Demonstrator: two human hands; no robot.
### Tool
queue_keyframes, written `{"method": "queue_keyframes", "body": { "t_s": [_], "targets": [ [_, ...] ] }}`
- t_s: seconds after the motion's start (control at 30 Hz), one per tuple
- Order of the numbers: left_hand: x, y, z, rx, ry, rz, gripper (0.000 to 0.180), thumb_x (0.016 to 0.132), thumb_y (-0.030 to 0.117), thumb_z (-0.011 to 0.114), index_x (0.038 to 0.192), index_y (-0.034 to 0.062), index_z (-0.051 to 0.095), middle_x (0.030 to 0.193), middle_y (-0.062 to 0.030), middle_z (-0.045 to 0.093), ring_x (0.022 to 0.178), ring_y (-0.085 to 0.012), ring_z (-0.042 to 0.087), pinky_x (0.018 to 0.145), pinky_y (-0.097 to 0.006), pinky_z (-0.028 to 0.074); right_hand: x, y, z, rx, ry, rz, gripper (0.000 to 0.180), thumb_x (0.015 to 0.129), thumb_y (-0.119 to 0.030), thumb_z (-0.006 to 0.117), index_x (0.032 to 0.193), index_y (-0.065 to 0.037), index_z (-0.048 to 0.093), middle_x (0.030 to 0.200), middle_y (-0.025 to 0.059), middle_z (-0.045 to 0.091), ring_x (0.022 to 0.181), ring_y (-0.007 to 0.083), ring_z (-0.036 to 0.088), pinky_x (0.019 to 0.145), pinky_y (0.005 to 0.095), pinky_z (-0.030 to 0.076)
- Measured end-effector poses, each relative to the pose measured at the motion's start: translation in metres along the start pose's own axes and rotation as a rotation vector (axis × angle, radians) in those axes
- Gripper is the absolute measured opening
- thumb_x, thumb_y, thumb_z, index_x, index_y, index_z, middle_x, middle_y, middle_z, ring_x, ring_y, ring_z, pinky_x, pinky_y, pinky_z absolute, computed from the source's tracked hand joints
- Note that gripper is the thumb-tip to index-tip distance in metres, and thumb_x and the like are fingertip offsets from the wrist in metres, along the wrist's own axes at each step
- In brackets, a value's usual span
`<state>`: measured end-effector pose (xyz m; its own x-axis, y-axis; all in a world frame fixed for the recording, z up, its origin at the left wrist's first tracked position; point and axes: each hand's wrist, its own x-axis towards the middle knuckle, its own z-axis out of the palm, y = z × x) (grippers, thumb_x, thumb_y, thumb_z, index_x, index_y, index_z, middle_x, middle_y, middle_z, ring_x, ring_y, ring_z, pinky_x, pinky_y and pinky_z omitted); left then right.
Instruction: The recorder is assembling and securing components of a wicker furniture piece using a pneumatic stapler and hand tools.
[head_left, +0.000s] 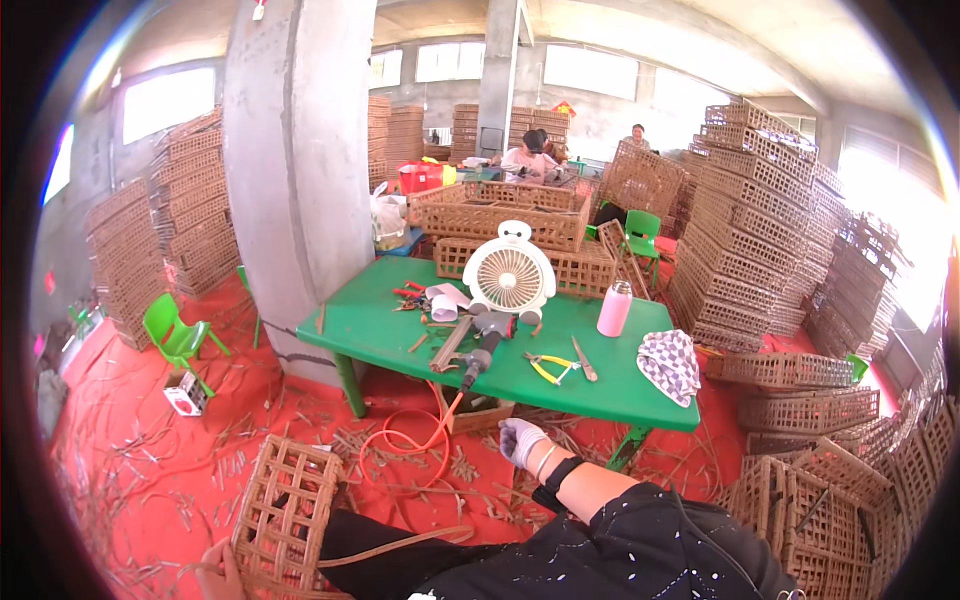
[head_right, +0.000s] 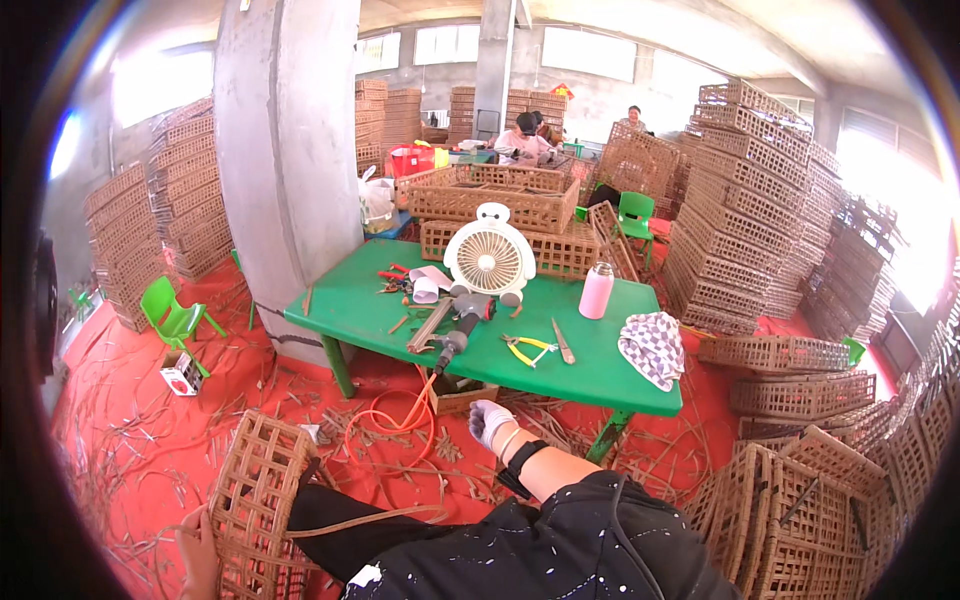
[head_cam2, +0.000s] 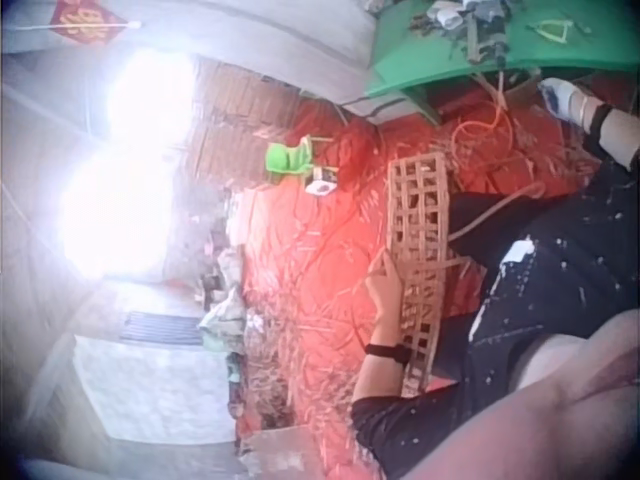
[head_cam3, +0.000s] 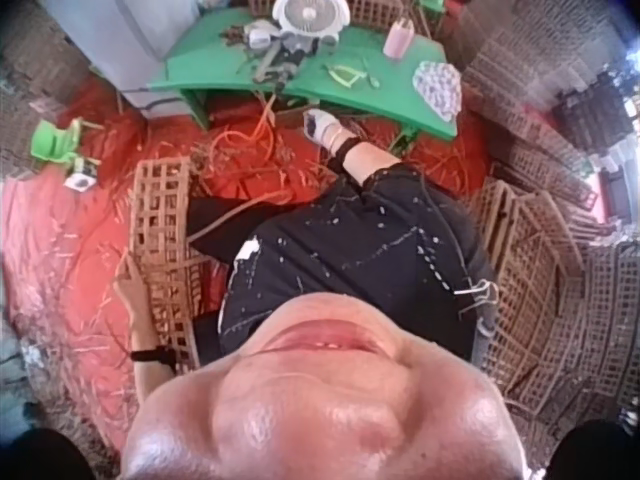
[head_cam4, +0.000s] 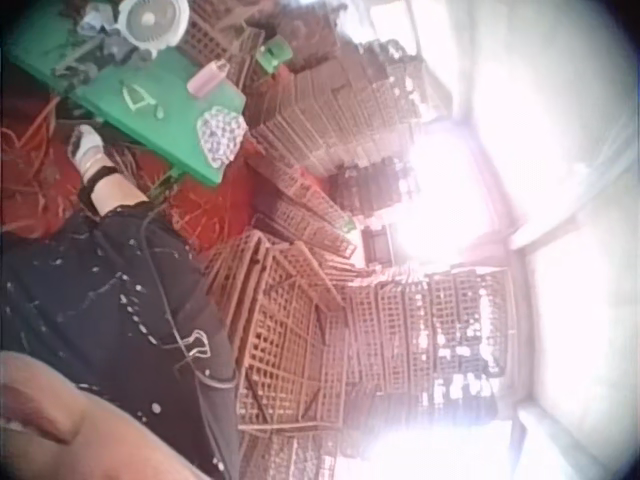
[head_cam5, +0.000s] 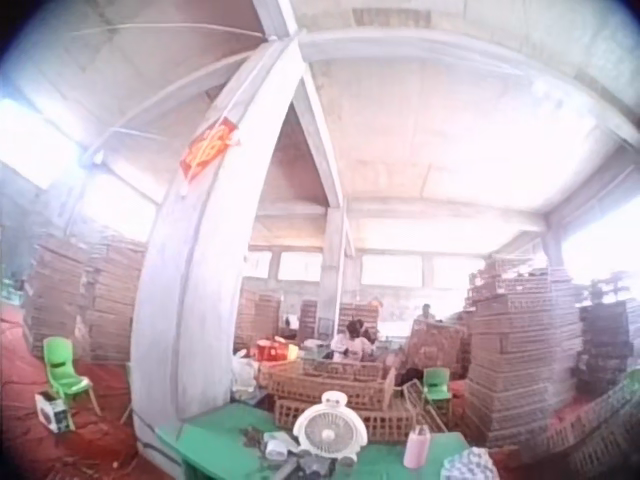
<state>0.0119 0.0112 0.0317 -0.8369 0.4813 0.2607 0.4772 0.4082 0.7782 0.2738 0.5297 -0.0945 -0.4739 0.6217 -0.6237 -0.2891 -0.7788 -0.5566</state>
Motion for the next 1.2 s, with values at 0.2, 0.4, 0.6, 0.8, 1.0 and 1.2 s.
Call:
{"method": "queue_keyframes", "body": {
  "t_s": [0.2, 0.4, 0.6, 0.8, 1.0, 1.2],
  "targets": [
    [0.002, -0.016, 0.002, 0.036, 0.038, 0.041, 0.022, 0.093, 0.009, 0.050, 0.103, -0.0077, 0.061, 0.091, -0.0128, 0.064, 0.085, -0.0161, 0.059, 0.077, -0.030, 0.045, -0.024, 0.023, 0.089, -0.798, -0.350, -0.768, 0.027, 0.089, -0.027, 0.056, 0.103, -0.004, 0.061, 0.093, 0.0108, 0.063, 0.090, 0.0235, 0.061, 0.077, 0.0325, 0.051],
    [0.006, 0.001, -0.007, 0.093, 0.044, 0.008, 0.023, 0.094, 0.010, 0.049, 0.102, -0.0072, 0.061, 0.092, -0.0121, 0.063, 0.086, -0.0163, 0.058, 0.077, -0.030, 0.045, -0.218, 0.061, 0.216, -0.838, -0.690, -2.033, 0.073, 0.077, -0.041, 0.062, 0.133, 0.000, 0.039, 0.136, 0.0203, 0.040, 0.130, 0.0396, 0.032, 0.108, 0.0499, 0.022],
    [0.010, -0.017, -0.003, -0.043, 0.038, -0.020, 0.022, 0.094, 0.010, 0.049, 0.102, -0.0067, 0.061, 0.089, -0.0103, 0.064, 0.081, -0.0141, 0.058, 0.073, -0.028, 0.045, -0.202, 0.175, 0.228, -1.486, -1.441, -1.479, 0.098, 0.069, -0.062, 0.060, 0.134, 0.007, 0.034, 0.144, 0.0226, 0.030, 0.136, 0.0361, 0.025, 0.112, 0.0478, 0.015],
    [0.010, 0.008, 0.003, -0.077, -0.001, 0.011, 0.022, 0.094, 0.010, 0.049, 0.099, -0.0078, 0.061, 0.084, -0.0098, 0.063, 0.076, -0.0135, 0.057, 0.069, -0.028, 0.045, -0.182, 0.180, 0.205, -1.331, -1.204, -1.821, 0.101, 0.066, -0.054, 0.067, 0.140, 0.002, 0.027, 0.146, 0.0215, 0.025, 0.138, 0.0371, 0.021, 0.113, 0.0487, 0.010],
    [0.012, -0.001, -0.003, 0.163, 0.093, 0.095, 0.023, 0.093, 0.010, 0.049, 0.096, -0.0077, 0.062, 0.077, -0.0096, 0.062, 0.071, -0.0124, 0.055, 0.064, -0.027, 0.043, -0.168, 0.207, 0.147, -1.275, -1.532, -1.688, 0.083, 0.065, -0.041, 0.070, 0.134, -0.006, 0.038, 0.141, 0.0153, 0.034, 0.130, 0.0381, 0.032, 0.105, 0.0480, 0.030],
    [0.009, 0.004, -0.003, 0.131, 0.026, -0.017, 0.023, 0.093, 0.010, 0.048, 0.098, -0.0081, 0.062, 0.081, -0.0137, 0.064, 0.074, -0.0164, 0.058, 0.067, -0.030, 0.045, -0.132, 0.233, 0.101, -1.683, -1.663, -0.818, 0.021, 0.073, -0.030, 0.060, 0.086, -0.016, 0.068, 0.085, 0.0106, 0.065, 0.082, 0.0331, 0.062, 0.074, 0.0416, 0.049]
  ]
}}
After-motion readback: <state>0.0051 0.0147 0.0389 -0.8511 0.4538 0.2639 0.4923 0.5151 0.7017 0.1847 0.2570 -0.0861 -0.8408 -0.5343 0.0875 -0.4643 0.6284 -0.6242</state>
